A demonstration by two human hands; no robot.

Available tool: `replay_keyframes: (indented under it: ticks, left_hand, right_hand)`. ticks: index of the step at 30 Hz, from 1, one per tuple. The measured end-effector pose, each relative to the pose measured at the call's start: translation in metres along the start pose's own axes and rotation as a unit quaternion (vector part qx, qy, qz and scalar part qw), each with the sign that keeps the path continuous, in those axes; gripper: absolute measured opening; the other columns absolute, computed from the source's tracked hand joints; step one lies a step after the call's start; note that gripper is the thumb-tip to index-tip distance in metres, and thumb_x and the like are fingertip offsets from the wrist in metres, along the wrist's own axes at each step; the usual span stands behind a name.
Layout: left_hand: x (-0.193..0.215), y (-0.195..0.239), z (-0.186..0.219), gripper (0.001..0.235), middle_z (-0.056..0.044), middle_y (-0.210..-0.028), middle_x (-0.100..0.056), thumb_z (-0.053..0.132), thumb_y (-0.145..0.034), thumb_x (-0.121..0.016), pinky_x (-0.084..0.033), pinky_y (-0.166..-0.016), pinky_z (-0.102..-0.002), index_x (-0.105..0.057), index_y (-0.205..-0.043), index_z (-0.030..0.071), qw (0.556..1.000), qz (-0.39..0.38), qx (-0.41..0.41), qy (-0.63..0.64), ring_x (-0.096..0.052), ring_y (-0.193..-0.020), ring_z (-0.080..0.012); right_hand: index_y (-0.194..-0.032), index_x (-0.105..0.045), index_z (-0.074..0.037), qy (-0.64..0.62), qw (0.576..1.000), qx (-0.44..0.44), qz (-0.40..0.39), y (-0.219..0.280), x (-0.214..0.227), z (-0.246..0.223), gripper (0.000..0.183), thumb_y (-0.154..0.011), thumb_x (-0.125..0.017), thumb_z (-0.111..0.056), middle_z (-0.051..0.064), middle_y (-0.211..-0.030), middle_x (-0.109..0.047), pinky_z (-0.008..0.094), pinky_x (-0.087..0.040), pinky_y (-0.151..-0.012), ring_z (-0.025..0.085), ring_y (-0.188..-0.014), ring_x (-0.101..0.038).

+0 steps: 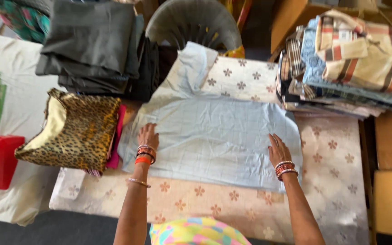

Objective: The person unfolds a light blue striped shirt, spreads it flat on a padded table, and smooths it with their hands. They fold in the sides and sleeves, fold the shirt lengthwise, then fold it again and press it flat into a neat rectangle on the table.

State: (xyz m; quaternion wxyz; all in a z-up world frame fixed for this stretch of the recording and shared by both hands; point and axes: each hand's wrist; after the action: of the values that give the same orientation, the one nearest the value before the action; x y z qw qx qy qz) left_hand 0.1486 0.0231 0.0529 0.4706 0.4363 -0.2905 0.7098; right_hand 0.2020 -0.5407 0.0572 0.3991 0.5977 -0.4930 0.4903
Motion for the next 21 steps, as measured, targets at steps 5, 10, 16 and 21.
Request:
replay_keyframes:
  ticks: [5,10,16,21]
  left_hand:
    - [-0.021,-0.076,0.010,0.048,-0.007,-0.139,-0.057,0.011,-0.084,-0.073,-0.045,-0.103,-0.049,-0.059,-0.129,0.015,0.999,-0.048,-0.023,0.001,-0.053,-0.126,-0.0348]
    - [-0.044,-0.154,0.034,0.043,-0.009,-0.141,-0.059,0.012,-0.089,-0.071,-0.047,-0.110,-0.044,-0.059,-0.131,0.012,0.998,-0.054,-0.027,0.004,-0.055,-0.130,-0.0349]
    - [-0.106,-0.242,0.042,0.062,-0.018,-0.154,-0.044,0.015,-0.087,-0.075,-0.039,-0.116,-0.042,-0.047,-0.141,0.004,0.996,-0.083,-0.033,0.004,-0.042,-0.141,-0.0376]
    - [-0.086,-0.245,0.098,0.096,-0.016,-0.166,-0.025,0.023,-0.083,-0.081,-0.033,-0.116,-0.043,-0.024,-0.160,0.016,0.989,-0.141,0.039,-0.035,-0.032,-0.143,-0.0395]
  right_hand:
    - [-0.154,-0.033,-0.026,0.031,0.993,-0.005,-0.112,-0.091,0.022,-0.017,0.063,-0.097,-0.056,-0.017,0.000,-0.164,-0.033,0.047,-0.058,-0.091,0.032,-0.118,-0.064]
    - [-0.161,-0.016,-0.033,0.103,0.970,-0.055,-0.215,-0.160,0.047,-0.025,0.074,-0.098,-0.045,-0.007,-0.004,-0.173,-0.012,0.046,-0.058,-0.095,0.032,-0.112,-0.068]
    - [-0.160,-0.017,-0.034,0.154,0.967,-0.023,-0.199,-0.219,-0.044,0.039,0.080,-0.093,-0.050,-0.006,0.014,-0.161,-0.026,0.051,-0.054,-0.096,0.041,-0.121,-0.061]
    - [-0.150,-0.034,-0.026,0.137,0.959,-0.076,-0.236,-0.211,-0.004,0.008,0.065,-0.093,-0.062,-0.011,0.018,-0.141,-0.048,0.052,-0.057,-0.091,0.041,-0.117,-0.064]
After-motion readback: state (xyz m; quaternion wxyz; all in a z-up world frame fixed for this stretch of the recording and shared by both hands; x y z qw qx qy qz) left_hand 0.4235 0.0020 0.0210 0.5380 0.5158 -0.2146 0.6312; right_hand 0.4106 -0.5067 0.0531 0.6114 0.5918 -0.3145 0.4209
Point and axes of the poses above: each hand's wrist, its own y-axis away from the middle knuckle, its own x-axis out of the back of the hand, z = x × y
